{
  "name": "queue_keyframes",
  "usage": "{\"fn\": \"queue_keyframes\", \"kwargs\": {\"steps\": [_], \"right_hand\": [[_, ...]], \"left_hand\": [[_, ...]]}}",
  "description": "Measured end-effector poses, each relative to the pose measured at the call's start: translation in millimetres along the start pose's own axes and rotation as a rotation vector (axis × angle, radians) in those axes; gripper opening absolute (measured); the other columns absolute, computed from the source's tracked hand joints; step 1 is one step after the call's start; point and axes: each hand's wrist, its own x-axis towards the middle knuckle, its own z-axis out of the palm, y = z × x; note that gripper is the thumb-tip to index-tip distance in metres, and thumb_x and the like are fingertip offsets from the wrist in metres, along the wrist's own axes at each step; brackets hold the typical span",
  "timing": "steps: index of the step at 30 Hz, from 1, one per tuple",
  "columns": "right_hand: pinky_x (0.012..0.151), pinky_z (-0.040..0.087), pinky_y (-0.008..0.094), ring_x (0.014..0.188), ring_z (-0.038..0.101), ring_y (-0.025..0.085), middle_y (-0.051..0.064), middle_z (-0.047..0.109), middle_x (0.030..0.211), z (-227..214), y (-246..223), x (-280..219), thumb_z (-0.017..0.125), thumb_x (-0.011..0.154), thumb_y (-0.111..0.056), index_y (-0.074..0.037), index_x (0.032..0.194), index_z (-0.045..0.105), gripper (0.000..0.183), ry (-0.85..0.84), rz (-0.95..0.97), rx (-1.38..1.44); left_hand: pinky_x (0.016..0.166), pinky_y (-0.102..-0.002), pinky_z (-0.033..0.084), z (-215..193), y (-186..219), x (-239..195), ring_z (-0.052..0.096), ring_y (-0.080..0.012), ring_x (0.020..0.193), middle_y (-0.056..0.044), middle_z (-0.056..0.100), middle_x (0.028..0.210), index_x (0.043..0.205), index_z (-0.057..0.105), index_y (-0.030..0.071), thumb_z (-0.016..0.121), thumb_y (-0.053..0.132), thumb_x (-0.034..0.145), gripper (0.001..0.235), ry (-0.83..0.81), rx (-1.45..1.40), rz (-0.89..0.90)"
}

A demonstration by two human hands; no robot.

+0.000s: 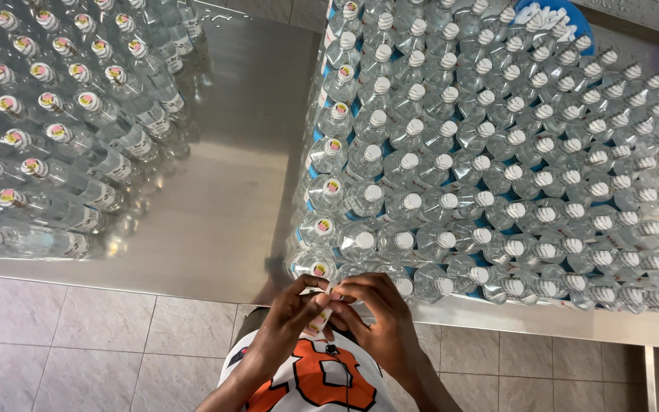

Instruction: The person applies round stickers to the caps of many clear plastic bottles arranged on a metal table. They peel each sticker from a roll and press it onto the bottle cap, working systematically across the rows.

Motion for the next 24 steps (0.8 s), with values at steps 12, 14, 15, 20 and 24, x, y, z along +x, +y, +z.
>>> {"fn": "queue_keyframes", "kwargs": {"steps": [12, 14, 15, 20, 24], "right_hand": [[0.090, 0.062, 0.033, 0.105, 0.081, 0.021, 0.006, 0.086, 0.108, -2, -19, -9, 0.074, 0.102, -0.024, -0.007, 0.109, 0.082, 0.020, -0.001, 0.317, 0.092], [0.093, 0.062, 0.032, 0.105, 0.083, 0.019, 0.006, 0.088, 0.108, -4, -19, -11, 0.076, 0.099, -0.021, -0.007, 0.105, 0.083, 0.017, 0.011, 0.456, 0.198], [0.096, 0.062, 0.030, 0.105, 0.086, 0.017, 0.007, 0.091, 0.108, -5, -18, -12, 0.079, 0.097, -0.019, -0.008, 0.102, 0.085, 0.014, 0.023, 0.580, 0.309], [0.087, 0.068, 0.034, 0.097, 0.081, 0.019, 0.008, 0.086, 0.095, -8, 0, -20, 0.080, 0.095, -0.016, -0.003, 0.099, 0.085, 0.015, 0.009, 0.784, 0.543], [0.082, 0.067, 0.031, 0.094, 0.083, 0.018, 0.007, 0.087, 0.108, -4, 40, -23, 0.072, 0.100, -0.015, -0.010, 0.115, 0.080, 0.017, 0.042, 0.456, 0.222]], "left_hand": [[0.068, -0.030, 0.066, -9, -8, 6, 0.081, -0.0217, 0.074, -0.019, 0.087, 0.089, 0.112, 0.063, 0.003, 0.059, 0.018, 0.110, 0.016, -0.156, 0.126, 0.217], [0.068, -0.030, 0.066, -5, -4, 5, 0.083, -0.0196, 0.076, -0.015, 0.087, 0.086, 0.111, 0.065, 0.004, 0.058, 0.014, 0.109, 0.013, -0.147, 0.193, 0.230], [0.068, -0.029, 0.066, -4, -1, 4, 0.084, -0.0175, 0.078, -0.011, 0.087, 0.082, 0.110, 0.067, 0.005, 0.057, 0.010, 0.109, 0.012, -0.128, 0.263, 0.254], [0.065, -0.028, 0.063, -4, 1, 2, 0.079, -0.0168, 0.070, -0.010, 0.088, 0.094, 0.109, 0.065, 0.006, 0.057, 0.011, 0.109, 0.009, -0.154, 0.333, 0.202], [0.063, -0.031, 0.068, -12, -15, 11, 0.085, -0.0192, 0.077, -0.015, 0.092, 0.113, 0.117, 0.060, 0.003, 0.056, 0.014, 0.108, 0.014, -0.137, 0.216, 0.125]]}}
